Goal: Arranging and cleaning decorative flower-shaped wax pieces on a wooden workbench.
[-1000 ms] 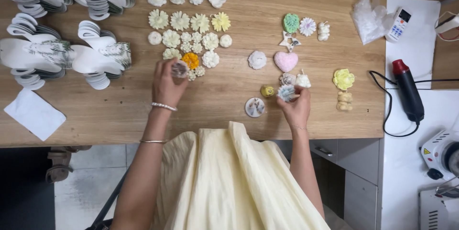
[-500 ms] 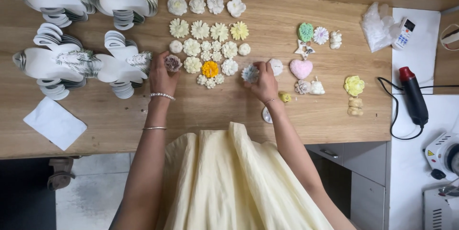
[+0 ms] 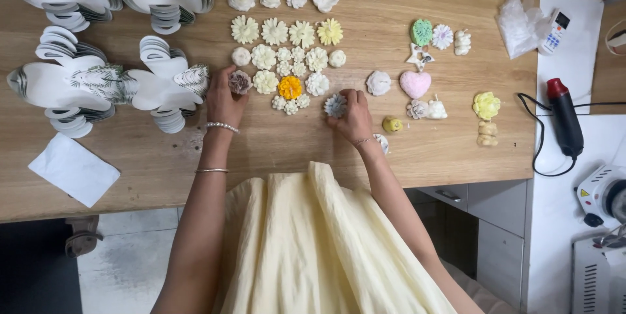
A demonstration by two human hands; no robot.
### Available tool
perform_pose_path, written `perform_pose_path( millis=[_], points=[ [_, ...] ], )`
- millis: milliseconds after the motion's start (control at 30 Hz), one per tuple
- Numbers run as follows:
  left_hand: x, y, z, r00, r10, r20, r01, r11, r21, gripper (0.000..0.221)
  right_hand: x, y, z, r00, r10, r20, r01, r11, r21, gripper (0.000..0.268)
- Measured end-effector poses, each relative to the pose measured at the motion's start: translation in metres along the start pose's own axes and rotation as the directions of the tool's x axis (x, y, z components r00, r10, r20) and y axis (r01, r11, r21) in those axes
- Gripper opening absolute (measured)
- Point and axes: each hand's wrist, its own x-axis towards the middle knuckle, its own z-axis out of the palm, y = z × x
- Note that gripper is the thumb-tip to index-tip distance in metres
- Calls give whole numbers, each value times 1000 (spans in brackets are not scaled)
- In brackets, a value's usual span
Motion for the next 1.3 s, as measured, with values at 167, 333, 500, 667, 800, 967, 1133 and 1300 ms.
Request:
perform_pose_path(
  millis=[167, 333, 500, 667, 800, 967, 1133, 1300],
  points=[
    [0, 0, 1, 1000, 5, 17, -4, 1000, -15, 68, -1, 7, 7, 999, -29, -38, 30, 999, 29, 69],
    [0, 3, 0, 1000, -9, 14, 9, 1000, -11, 67, -2, 9, 9, 998, -53, -33, 54, 998, 23, 69],
    [-1, 5, -1, 999, -22, 29, 23, 1000, -18, 67, -2, 10, 8, 996, -75, -44, 77, 996, 54, 68],
    [0, 4, 2, 999, -23, 40, 24, 1000, -16, 67, 1, 18, 6, 993, -93, -76, 96, 994, 46, 69],
    [0, 1, 4, 1000, -9, 13, 9, 1000, -4, 66, 1, 22, 12, 993, -103, -54, 105, 993, 45, 68],
    [3, -3, 5, 1000, 7, 6, -7, 1000, -12, 65, -6, 12, 16, 993, -118, -26, 120, 992, 44, 70],
    [0, 1, -2, 1000, -6, 28, 8, 999, -47, 65, -3, 17, 23, 989, -145, -36, 146, 989, 36, 69],
    [-9, 16, -8, 1000, 30, 8, -30, 999, -28, 63, 10, 18, 12, 993, -87, -74, 92, 994, 64, 67]
  ],
)
